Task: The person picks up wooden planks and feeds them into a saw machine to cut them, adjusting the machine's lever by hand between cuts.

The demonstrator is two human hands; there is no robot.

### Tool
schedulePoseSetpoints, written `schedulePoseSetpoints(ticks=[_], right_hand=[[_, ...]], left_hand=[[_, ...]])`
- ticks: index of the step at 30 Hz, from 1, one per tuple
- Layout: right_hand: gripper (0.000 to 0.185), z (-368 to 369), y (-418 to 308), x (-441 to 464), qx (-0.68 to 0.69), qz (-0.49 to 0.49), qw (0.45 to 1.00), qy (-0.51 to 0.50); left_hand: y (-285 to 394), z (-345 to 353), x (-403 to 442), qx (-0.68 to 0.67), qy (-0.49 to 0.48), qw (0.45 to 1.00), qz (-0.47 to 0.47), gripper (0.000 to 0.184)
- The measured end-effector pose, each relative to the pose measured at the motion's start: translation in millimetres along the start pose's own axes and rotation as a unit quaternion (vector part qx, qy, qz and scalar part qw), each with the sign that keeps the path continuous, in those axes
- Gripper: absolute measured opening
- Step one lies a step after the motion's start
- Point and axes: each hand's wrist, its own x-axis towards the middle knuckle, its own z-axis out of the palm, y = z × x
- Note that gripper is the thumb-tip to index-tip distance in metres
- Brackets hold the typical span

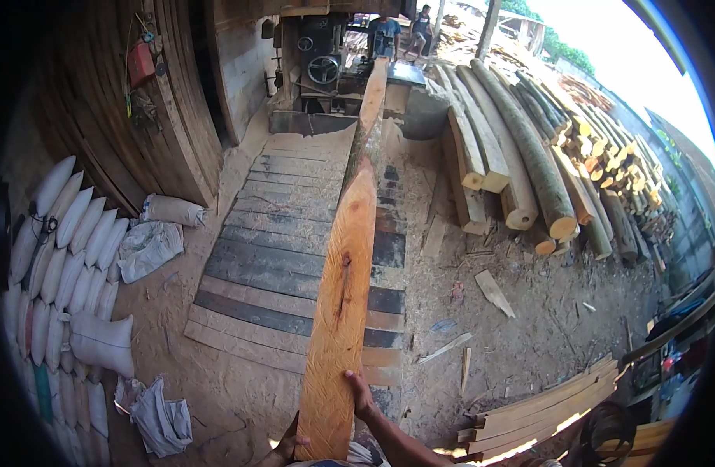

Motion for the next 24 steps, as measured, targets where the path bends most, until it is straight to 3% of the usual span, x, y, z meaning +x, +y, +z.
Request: schedulePoseSetpoints(ticks=[12, 16, 24], right_hand=[[0.080, 22, -79, 87, -0.017, -0.016, 0.999, 0.025], [0.080, 35, -114, 113, -0.001, -0.008, 1.000, 0.016], [0.080, 55, -192, 193, -0.013, -0.058, 0.998, 0.010]], left_hand=[[65, 1, 105, 0.005, 0.003, 0.997, 0.071, 0.114], [82, -1, 134, -0.013, 0.018, 1.000, 0.019, 0.116], [158, 14, 227, 0.003, 0.007, 0.999, 0.046, 0.116]])
